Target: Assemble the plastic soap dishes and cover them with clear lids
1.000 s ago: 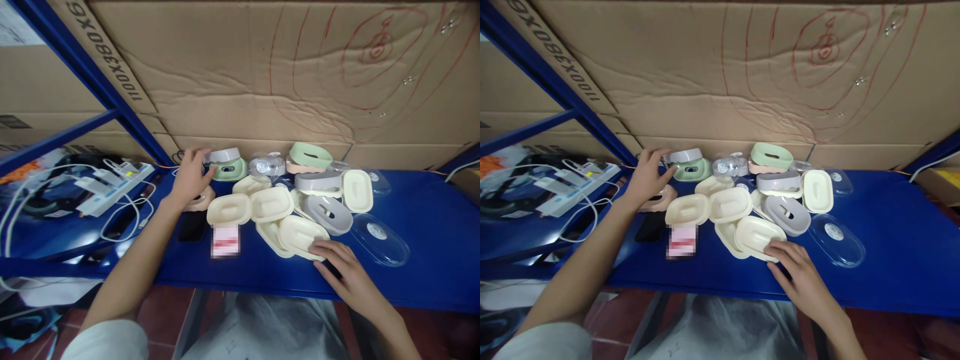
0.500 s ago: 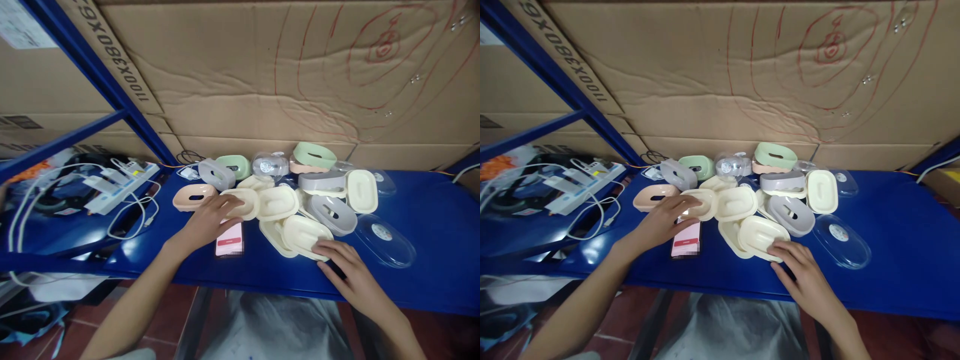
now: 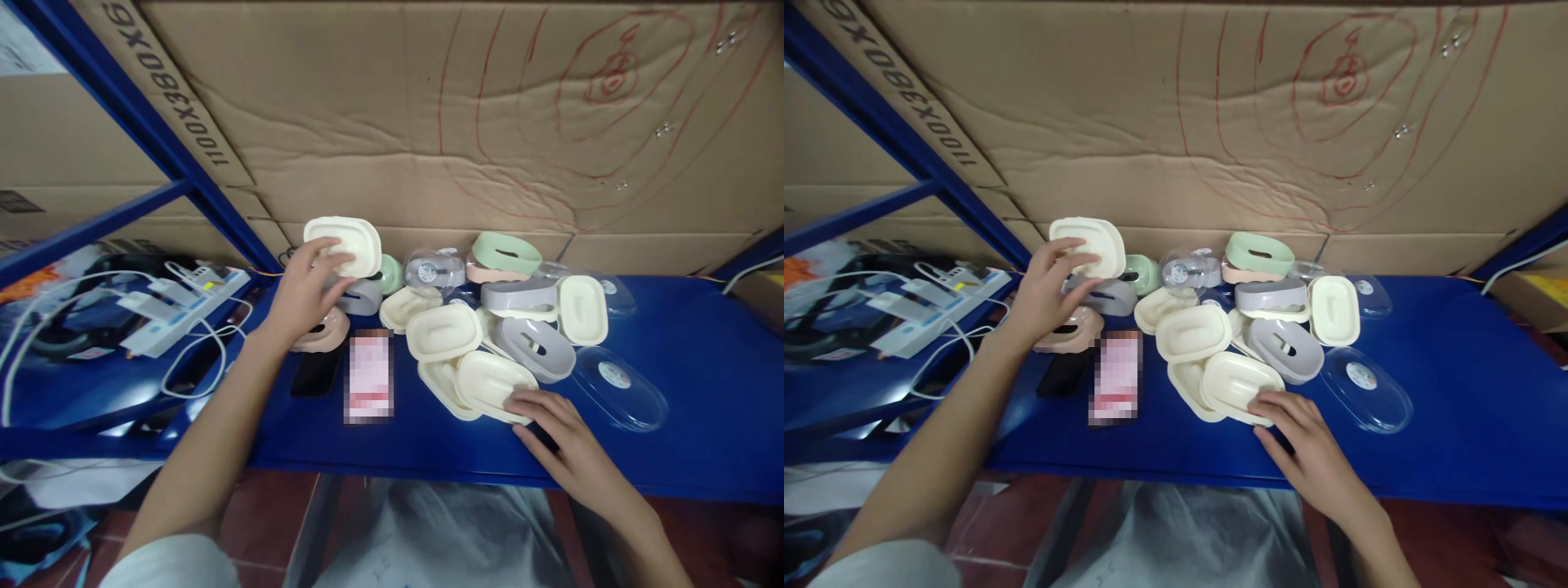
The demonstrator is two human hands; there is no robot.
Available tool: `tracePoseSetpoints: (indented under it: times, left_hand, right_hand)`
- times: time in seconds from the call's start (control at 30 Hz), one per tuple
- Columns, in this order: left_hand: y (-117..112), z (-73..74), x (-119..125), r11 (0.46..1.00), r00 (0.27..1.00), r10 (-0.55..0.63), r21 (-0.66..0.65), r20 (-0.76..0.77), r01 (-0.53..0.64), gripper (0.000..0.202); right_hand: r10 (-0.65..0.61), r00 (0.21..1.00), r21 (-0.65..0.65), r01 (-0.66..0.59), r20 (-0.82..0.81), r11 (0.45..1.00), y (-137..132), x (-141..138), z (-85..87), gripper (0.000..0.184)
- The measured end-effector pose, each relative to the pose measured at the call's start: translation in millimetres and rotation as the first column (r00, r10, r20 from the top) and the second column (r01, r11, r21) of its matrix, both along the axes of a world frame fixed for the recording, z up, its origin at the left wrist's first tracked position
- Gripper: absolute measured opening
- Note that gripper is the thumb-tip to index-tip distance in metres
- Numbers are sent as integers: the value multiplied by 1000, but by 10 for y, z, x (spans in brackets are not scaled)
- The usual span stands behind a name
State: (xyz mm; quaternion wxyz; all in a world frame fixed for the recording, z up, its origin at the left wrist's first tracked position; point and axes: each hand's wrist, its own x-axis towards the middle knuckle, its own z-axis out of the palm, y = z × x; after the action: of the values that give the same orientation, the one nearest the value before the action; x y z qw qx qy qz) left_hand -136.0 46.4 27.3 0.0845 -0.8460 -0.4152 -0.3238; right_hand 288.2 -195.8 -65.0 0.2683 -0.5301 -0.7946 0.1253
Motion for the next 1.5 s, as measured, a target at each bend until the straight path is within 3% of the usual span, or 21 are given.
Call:
tracePoseSetpoints:
  times: [0.1, 0.2, 0.5, 0.6, 0.7, 0.8, 0.9, 1.0, 1.1, 1.17, 1.27, 1.37, 1.5]
  left_hand:
    - [264, -46, -13, 994, 996, -77, -80, -34, 74, 36]
    - [360, -90, -5, 973, 988, -143, -191, -60, 129, 38]
    - [261, -201, 1, 968, 994, -100, -236, -40, 88, 44]
    - [192, -163, 29, 977, 997, -76, -200, -18, 71, 42]
    - [-165, -18, 144, 984, 996, -82, -160, -18, 78, 35]
    - [-839, 56, 374, 965, 973, -227, -149, -50, 218, 33]
    - [-1556, -130, 680, 897, 892, -434, -156, -128, 414, 37]
    - [-2017, -507, 942, 865, 866, -486, -201, -116, 459, 36]
    - [-2179, -813, 1044, 877, 890, -452, -214, -60, 430, 28]
    - [-2201, -893, 1018, 888, 905, -425, -202, -17, 413, 17]
    - [-2227, -875, 915, 871, 893, -450, -208, 19, 444, 15]
    - [-2281, -828, 818, 856, 883, -462, -217, 83, 469, 17]
    - [-2332, -819, 713, 870, 889, -419, -199, 182, 451, 23]
  right_hand:
    - [-1, 1000, -5, 1, -2, 1000, 4, -5, 12, 30]
    - [-5, 1000, -22, 5, -4, 1000, 2, -1, 14, 30]
    - [-21, 1000, -20, 21, -5, 1000, 8, -22, 37, 28]
    - [-9, 1000, 24, 9, -6, 1000, 5, -25, 40, 28]
    - [18, 1000, 45, -18, -2, 999, -59, -30, 55, 31]
    - [82, 997, 13, -82, 17, 997, -176, -64, 115, 40]
    - [163, 986, -50, -161, 34, 986, -279, -117, 213, 47]
    - [218, 975, -80, -214, 41, 974, -307, -134, 285, 43]
    - [162, 987, 55, -163, 21, 985, -221, -77, 285, 37]
    - [-38, 998, 197, 27, 52, 980, -93, -11, 249, 40]
    - [-336, 926, 302, 274, 173, 913, 144, 88, 169, 48]
    - [-372, 901, 297, 300, 225, 906, 275, 153, 107, 41]
    - [-346, 935, 305, 310, 72, 901, 147, 180, 150, 33]
